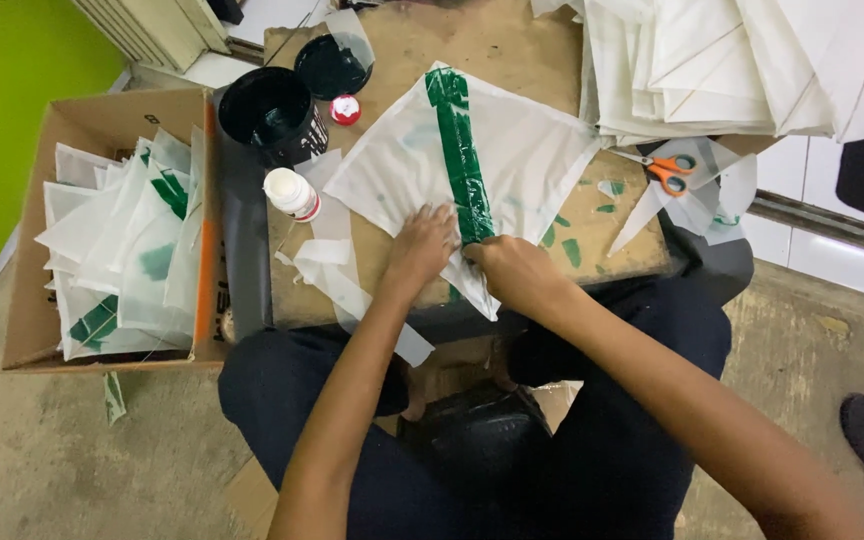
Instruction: Painting a green decorative stripe on a white kite using a brush.
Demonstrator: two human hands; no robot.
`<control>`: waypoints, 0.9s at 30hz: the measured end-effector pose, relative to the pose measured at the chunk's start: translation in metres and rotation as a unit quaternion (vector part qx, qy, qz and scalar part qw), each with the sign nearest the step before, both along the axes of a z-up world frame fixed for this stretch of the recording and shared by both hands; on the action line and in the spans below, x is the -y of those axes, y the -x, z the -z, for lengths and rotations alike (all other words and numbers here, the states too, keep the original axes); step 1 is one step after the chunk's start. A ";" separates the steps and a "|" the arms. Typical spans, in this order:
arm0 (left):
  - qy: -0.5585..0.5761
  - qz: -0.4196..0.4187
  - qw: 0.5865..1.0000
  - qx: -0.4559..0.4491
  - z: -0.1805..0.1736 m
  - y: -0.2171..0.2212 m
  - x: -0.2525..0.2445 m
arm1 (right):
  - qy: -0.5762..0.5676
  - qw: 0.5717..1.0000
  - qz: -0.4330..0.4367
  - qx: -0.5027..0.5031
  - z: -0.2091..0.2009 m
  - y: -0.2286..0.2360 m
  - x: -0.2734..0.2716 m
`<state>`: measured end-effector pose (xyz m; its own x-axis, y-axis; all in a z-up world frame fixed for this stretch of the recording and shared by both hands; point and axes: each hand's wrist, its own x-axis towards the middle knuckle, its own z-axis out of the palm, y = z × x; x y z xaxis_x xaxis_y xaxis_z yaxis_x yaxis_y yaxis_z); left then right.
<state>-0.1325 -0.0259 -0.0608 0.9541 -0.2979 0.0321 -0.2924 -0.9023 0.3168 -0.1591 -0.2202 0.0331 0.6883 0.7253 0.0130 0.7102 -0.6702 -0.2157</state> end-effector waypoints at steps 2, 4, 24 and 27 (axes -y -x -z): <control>-0.007 0.000 1.000 0.000 -0.003 0.001 0.000 | 0.005 1.000 -0.002 0.005 0.009 0.001 -0.002; -0.014 0.000 1.000 0.001 -0.002 0.001 0.001 | 0.009 1.000 -0.003 0.009 0.015 0.005 -0.002; -0.014 -0.044 0.998 -0.035 0.006 -0.007 0.007 | 0.000 0.999 -0.021 0.036 0.013 0.116 0.029; -0.017 -0.042 0.998 -0.037 0.012 -0.010 0.006 | -0.010 1.000 -0.027 0.009 0.020 0.124 0.039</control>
